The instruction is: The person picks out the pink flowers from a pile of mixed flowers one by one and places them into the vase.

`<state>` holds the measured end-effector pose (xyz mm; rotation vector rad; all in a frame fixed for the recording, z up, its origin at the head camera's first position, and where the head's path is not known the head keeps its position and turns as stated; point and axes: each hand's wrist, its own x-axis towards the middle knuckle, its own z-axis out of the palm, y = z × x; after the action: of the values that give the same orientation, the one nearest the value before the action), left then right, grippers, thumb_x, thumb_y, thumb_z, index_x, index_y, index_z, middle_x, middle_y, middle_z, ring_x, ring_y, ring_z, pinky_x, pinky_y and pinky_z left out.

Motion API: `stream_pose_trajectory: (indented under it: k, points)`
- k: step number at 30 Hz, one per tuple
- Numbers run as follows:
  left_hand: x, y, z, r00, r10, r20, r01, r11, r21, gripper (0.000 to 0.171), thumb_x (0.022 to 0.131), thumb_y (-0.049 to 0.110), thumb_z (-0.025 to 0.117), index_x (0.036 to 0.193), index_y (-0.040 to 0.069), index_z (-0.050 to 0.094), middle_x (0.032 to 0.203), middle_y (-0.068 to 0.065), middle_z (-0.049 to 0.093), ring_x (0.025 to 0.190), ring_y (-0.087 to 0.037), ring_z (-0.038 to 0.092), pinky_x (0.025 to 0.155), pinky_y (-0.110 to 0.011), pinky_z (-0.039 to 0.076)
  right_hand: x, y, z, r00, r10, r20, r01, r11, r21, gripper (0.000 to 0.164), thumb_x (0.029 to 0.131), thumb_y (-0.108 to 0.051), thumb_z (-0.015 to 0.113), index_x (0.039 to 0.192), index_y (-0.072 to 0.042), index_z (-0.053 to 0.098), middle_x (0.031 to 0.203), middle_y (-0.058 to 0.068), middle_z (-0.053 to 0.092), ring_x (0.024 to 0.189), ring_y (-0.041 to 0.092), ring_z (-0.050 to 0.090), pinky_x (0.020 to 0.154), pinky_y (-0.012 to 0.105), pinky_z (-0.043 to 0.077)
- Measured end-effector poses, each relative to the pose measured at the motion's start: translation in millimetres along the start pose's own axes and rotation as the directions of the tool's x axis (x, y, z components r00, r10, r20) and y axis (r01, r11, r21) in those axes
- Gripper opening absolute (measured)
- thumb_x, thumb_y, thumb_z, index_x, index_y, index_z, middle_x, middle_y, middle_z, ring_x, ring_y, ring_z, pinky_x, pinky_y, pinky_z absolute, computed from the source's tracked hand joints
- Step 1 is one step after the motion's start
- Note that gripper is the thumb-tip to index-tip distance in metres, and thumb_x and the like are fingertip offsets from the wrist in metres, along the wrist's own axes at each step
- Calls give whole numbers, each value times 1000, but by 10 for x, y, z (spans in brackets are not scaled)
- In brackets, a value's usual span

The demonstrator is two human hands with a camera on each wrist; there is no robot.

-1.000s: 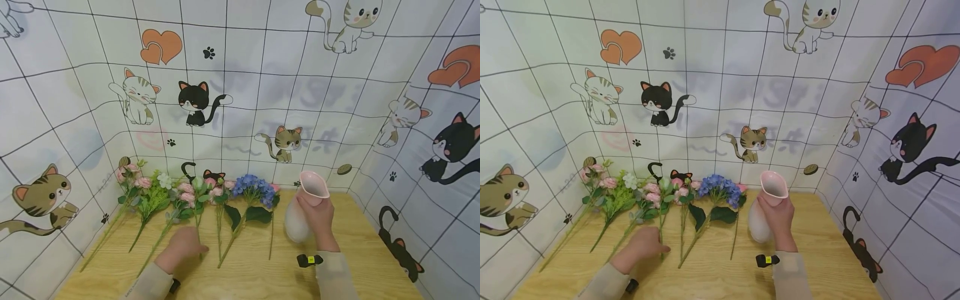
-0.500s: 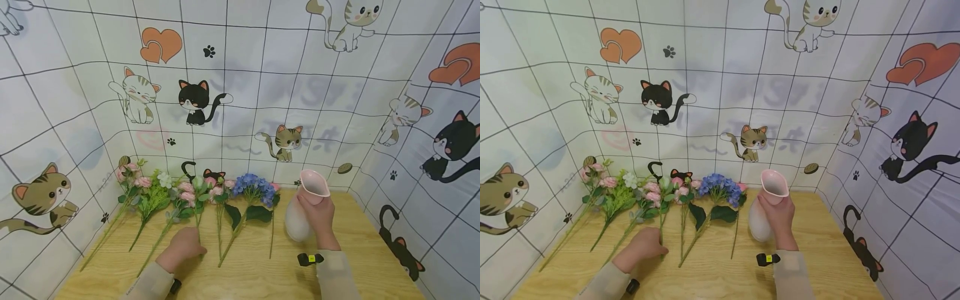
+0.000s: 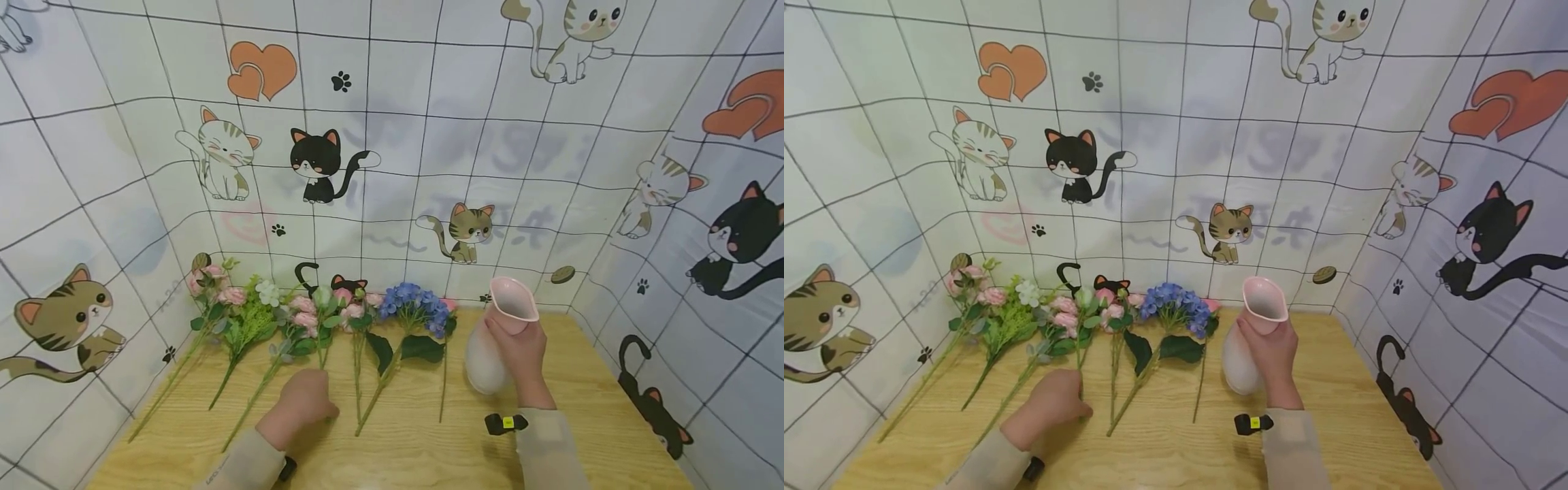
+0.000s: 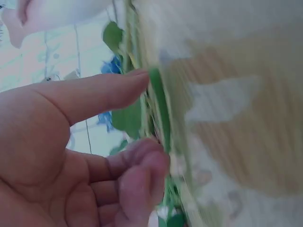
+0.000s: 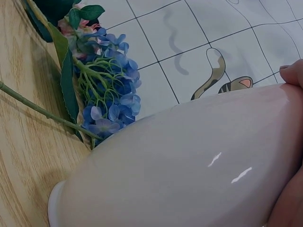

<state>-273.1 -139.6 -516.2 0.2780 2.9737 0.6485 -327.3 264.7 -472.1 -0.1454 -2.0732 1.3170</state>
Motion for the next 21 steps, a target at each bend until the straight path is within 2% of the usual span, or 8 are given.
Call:
stream_pose_trajectory:
  k: [5, 8, 14, 18, 21]
  points:
    - [4, 114, 57, 995, 98, 21, -95, 986, -136, 67, 82, 21, 90, 56, 23, 28, 55, 11, 12, 55, -11, 8, 55, -29, 21, 3, 10, -7, 1000, 8, 11, -8, 1000, 7, 70, 84, -21, 89, 145, -8, 56, 136, 20, 67, 114, 28, 63, 101, 54, 52]
    - [10, 144, 108, 991, 135, 15, -131, 977, -170, 67, 84, 21, 87, 56, 25, 26, 55, 13, 10, 54, -10, 8, 55, -28, 22, 10, 10, 0, 1000, 8, 8, -8, 1000, 3, 70, 84, -22, 89, 144, -8, 56, 135, 19, 68, 112, 27, 63, 99, 52, 52]
    - [56, 219, 214, 983, 179, 34, -171, 972, -163, 66, 86, 24, 85, 51, 25, 29, 50, 17, 11, 50, -7, 9, 52, -26, 24, 22, 10, 2, 1000, 16, -13, -16, 1000, -7, 68, 82, -21, 90, 142, -8, 58, 132, 18, 70, 109, 25, 62, 97, 46, 50]
    - [82, 280, 237, 983, 183, 27, -178, 975, -131, 66, 82, 21, 85, 48, 25, 28, 49, 17, 10, 50, -7, 9, 52, -26, 23, 24, 6, 5, 1000, 26, -8, -26, 1000, -7, 69, 83, -21, 89, 143, -8, 58, 133, 18, 69, 109, 23, 61, 97, 44, 49]
    - [101, 303, 249, 985, 167, 35, -161, 977, -138, 67, 79, 18, 87, 48, 25, 27, 49, 16, 10, 50, -7, 8, 51, -27, 21, 20, 6, 11, 1000, 28, -7, -28, 1000, -1, 69, 83, -21, 89, 143, -9, 58, 133, 17, 70, 109, 22, 61, 97, 43, 49]
